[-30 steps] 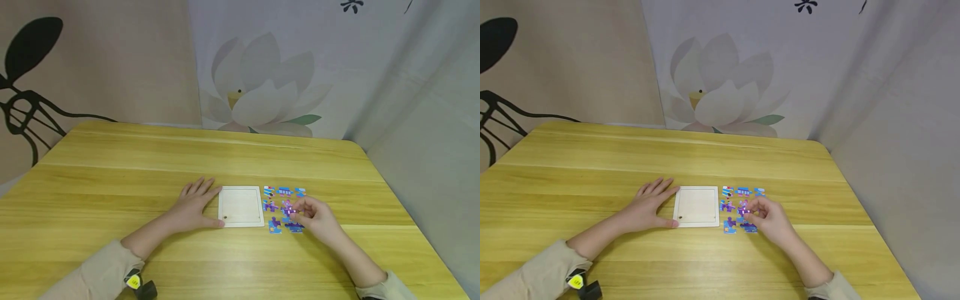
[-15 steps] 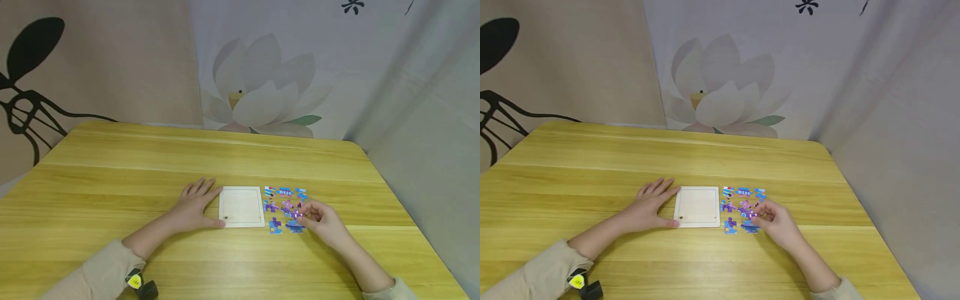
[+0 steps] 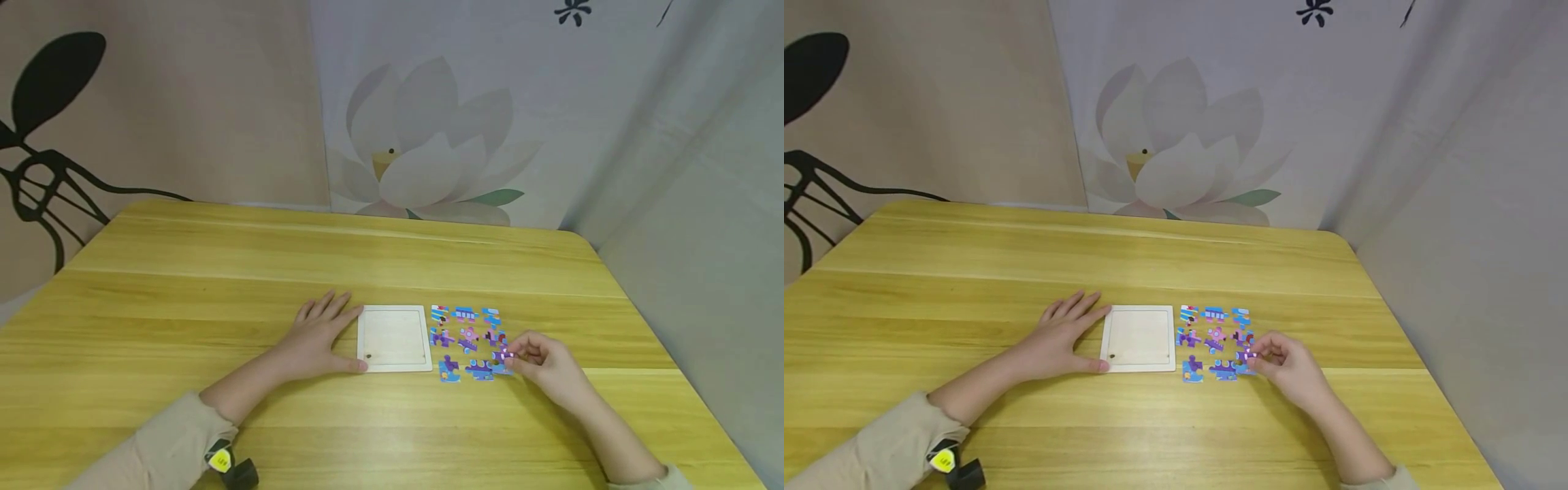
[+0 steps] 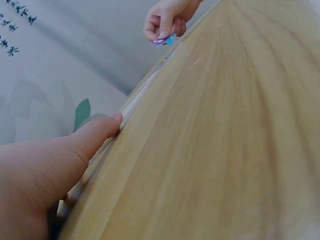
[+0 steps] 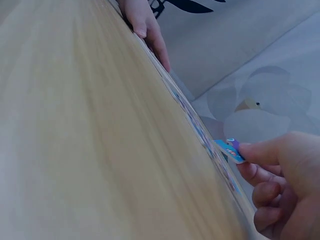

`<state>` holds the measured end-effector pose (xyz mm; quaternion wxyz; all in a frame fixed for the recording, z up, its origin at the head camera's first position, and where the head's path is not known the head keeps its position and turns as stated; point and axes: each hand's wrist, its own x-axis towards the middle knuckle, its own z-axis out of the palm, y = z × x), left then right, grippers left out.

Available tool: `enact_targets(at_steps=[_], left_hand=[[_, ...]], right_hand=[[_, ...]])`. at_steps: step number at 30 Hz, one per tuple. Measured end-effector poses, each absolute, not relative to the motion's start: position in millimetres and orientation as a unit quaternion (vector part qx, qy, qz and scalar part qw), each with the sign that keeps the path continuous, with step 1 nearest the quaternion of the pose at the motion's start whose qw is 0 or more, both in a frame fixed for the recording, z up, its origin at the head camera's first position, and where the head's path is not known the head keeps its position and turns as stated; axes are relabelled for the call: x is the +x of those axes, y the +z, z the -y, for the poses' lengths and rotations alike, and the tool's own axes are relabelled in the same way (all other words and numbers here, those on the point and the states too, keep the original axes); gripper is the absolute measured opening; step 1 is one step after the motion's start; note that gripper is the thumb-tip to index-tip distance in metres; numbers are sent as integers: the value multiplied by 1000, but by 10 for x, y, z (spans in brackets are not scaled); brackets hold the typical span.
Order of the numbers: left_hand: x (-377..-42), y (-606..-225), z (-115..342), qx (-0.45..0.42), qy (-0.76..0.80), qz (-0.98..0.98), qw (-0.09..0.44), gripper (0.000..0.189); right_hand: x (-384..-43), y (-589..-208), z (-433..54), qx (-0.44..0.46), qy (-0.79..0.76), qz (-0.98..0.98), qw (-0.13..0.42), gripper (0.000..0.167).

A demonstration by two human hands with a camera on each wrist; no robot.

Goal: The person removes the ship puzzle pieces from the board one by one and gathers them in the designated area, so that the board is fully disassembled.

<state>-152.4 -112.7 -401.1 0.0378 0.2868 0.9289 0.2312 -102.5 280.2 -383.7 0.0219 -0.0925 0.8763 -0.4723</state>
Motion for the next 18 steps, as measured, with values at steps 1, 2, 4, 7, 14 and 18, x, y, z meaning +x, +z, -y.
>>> enact_targets(at_steps=[1,2,4,7,14,18], left_hand=[[-1524,-4011,1127,287,232,-929,38,103],[-1523,-4011,1127,287,232,-929,37,103],[-1521,-4011,1128,286,232,-929,36,103],[-1519,-4010,1127,286,231,-929,35,103],[-1517,-4008,1128,289,229,-929,33,103],[-1520,-4011,1129,289,228,-929,32,103]], right_hand=[[-1025,-3838,-2824,-89,-473,-876,25,15],[-1024,-3839,-2845,-87,-474,-876,29,15],[-1025,-3842,-2882,-80,-474,-876,34,15],[-1035,-3852,-2924,-76,-469,-879,37,15],[-1054,-3888,-2955,-72,-446,-892,28,12],[-1056,-3900,-2944,-72,-410,-909,18,12]])
